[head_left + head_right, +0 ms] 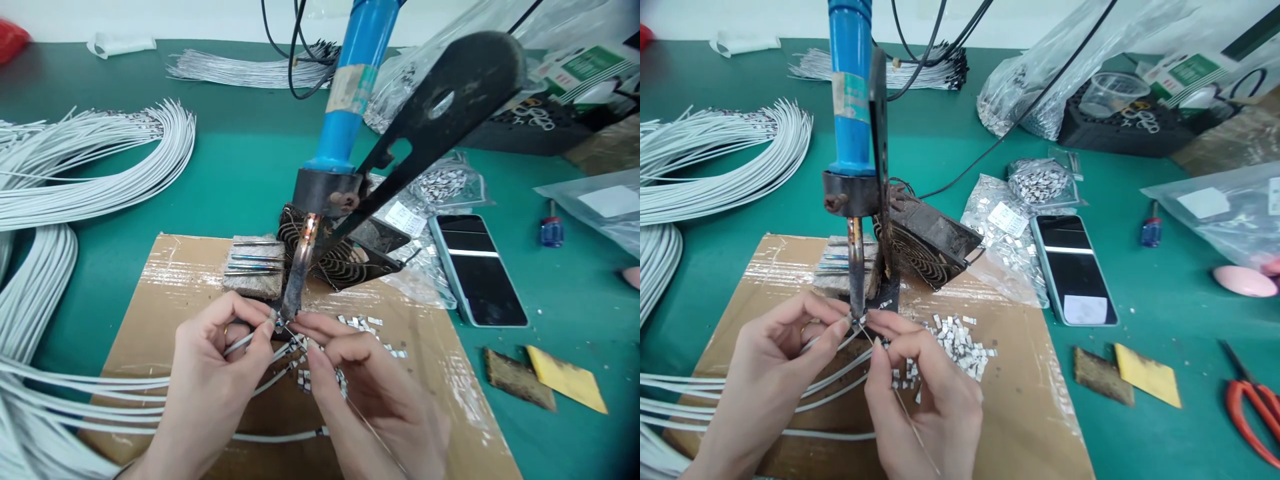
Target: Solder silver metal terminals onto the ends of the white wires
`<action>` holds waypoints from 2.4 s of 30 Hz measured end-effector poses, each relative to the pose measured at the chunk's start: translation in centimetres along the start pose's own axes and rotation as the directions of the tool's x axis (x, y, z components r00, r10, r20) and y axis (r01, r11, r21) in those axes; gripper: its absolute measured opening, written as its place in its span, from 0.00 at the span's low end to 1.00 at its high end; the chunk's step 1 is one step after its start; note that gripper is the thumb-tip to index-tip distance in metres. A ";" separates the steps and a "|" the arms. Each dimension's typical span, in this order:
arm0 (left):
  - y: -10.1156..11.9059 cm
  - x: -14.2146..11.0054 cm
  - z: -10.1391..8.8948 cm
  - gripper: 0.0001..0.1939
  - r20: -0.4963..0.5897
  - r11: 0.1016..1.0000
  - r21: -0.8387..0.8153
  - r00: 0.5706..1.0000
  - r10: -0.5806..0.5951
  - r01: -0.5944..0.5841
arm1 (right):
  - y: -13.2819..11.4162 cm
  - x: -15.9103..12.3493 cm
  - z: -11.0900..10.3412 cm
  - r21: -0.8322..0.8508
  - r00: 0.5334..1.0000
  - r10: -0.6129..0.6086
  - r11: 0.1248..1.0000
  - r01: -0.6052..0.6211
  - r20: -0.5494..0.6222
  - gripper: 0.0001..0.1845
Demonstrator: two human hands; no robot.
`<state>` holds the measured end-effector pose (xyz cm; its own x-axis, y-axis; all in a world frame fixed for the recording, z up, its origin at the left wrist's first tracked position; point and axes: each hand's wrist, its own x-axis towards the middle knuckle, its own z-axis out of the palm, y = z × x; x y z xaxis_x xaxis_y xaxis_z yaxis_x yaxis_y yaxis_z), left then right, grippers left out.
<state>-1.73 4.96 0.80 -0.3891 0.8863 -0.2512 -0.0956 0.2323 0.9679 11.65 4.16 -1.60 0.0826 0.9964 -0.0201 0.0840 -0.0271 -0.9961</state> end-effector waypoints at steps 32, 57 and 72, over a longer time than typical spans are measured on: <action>0.4 0.2 0.2 0.06 0.008 0.999 0.026 0.999 0.037 -0.037 | -0.1 0.5 -0.4 0.021 0.994 -0.106 0.994 0.106 0.033 0.12; -0.1 0.1 -0.2 0.07 0.018 0.999 0.033 0.999 0.037 -0.037 | -0.2 0.4 -0.1 0.004 0.996 -0.093 0.996 0.093 0.003 0.11; 0.1 -0.3 -0.2 0.07 0.021 1.000 0.006 1.000 0.014 -0.014 | -0.4 0.1 0.0 0.034 0.999 -0.034 0.999 0.036 -0.035 0.11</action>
<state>-1.82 4.68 0.99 -0.3710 0.8978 -0.2373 -0.0842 0.2220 0.9714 11.62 4.31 -1.16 0.1144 0.9933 0.0173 0.0535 0.0112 -0.9985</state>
